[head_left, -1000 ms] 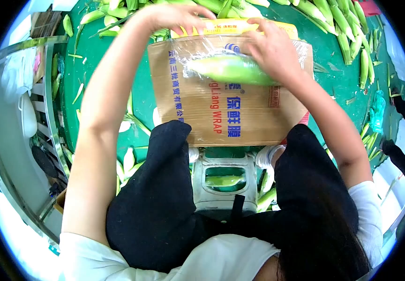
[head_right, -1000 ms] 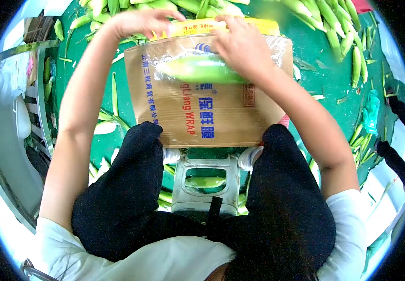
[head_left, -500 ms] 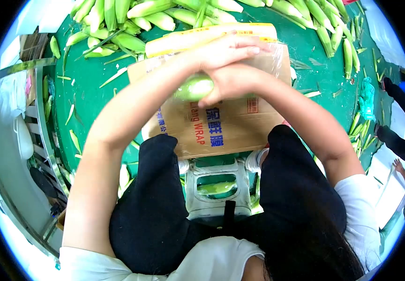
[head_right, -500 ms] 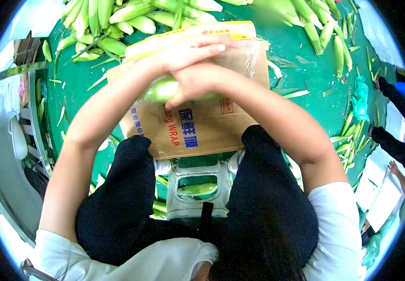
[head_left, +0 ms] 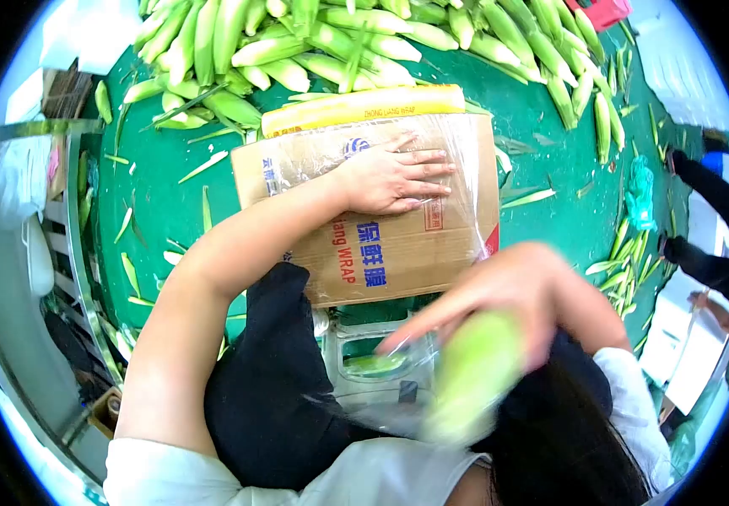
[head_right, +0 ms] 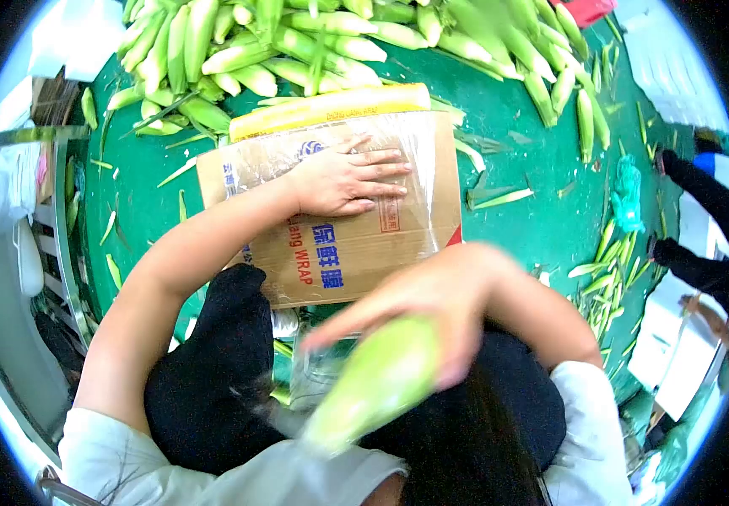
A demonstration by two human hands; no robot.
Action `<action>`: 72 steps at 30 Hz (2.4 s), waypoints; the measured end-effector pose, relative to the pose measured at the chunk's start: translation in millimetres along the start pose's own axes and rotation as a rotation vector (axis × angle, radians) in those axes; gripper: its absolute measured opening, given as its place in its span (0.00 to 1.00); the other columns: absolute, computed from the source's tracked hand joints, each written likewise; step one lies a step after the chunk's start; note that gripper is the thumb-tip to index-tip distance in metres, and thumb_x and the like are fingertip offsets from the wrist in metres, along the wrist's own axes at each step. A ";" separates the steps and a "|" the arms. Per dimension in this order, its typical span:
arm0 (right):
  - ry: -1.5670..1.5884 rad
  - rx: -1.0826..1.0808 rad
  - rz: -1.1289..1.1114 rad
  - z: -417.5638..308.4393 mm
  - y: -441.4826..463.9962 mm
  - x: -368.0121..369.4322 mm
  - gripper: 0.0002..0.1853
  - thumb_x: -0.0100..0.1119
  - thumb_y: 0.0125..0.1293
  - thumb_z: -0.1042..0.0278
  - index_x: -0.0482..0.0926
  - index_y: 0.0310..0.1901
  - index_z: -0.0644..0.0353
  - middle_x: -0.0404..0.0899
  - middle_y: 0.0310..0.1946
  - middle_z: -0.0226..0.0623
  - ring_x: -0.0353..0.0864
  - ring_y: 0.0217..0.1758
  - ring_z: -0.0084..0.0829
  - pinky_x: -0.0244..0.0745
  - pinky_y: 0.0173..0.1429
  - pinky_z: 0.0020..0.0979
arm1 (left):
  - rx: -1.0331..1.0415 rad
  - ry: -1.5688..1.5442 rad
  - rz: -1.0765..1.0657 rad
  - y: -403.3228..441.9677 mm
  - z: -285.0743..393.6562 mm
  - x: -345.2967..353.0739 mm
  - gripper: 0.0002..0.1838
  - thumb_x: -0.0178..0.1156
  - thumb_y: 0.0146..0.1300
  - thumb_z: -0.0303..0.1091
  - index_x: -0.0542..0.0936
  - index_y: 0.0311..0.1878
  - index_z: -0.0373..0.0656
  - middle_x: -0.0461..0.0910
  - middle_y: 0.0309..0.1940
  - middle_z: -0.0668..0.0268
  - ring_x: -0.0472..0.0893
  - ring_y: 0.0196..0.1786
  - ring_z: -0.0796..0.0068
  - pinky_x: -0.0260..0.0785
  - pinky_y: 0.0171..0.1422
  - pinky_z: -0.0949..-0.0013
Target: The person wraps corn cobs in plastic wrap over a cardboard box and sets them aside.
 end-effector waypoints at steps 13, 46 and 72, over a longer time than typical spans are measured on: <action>-0.117 1.371 1.596 308.3 -285.6 211.3 0.31 0.66 0.66 0.71 0.71 0.70 0.63 0.82 0.61 0.47 0.81 0.65 0.45 0.75 0.68 0.38 | -0.093 -0.105 0.054 -28.7 51.3 7.8 0.36 0.53 0.75 0.51 0.59 0.84 0.58 0.52 0.87 0.66 0.50 0.88 0.68 0.34 0.89 0.43; -1.024 0.254 1.670 52.3 -89.1 -54.6 0.33 0.80 0.55 0.60 0.81 0.63 0.55 0.82 0.53 0.39 0.85 0.50 0.38 0.82 0.52 0.35 | -0.779 0.092 0.316 -71.4 14.5 -75.8 0.39 0.78 0.51 0.36 0.78 0.70 0.56 0.77 0.63 0.54 0.77 0.63 0.48 0.69 0.68 0.49; -1.656 0.192 1.468 26.2 17.9 -132.3 0.46 0.78 0.56 0.53 0.69 0.77 0.40 0.76 0.63 0.42 0.78 0.59 0.46 0.74 0.62 0.44 | -0.711 0.067 0.456 -159.8 63.8 -52.9 0.26 0.78 0.54 0.47 0.81 0.51 0.45 0.81 0.53 0.60 0.79 0.59 0.55 0.65 0.69 0.50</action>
Point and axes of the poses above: each hand's wrist, its own y-axis towards the middle knuckle, its own x-axis out of the palm, z = x × y, the point moved 3 cm from there along y, towards the middle knuckle
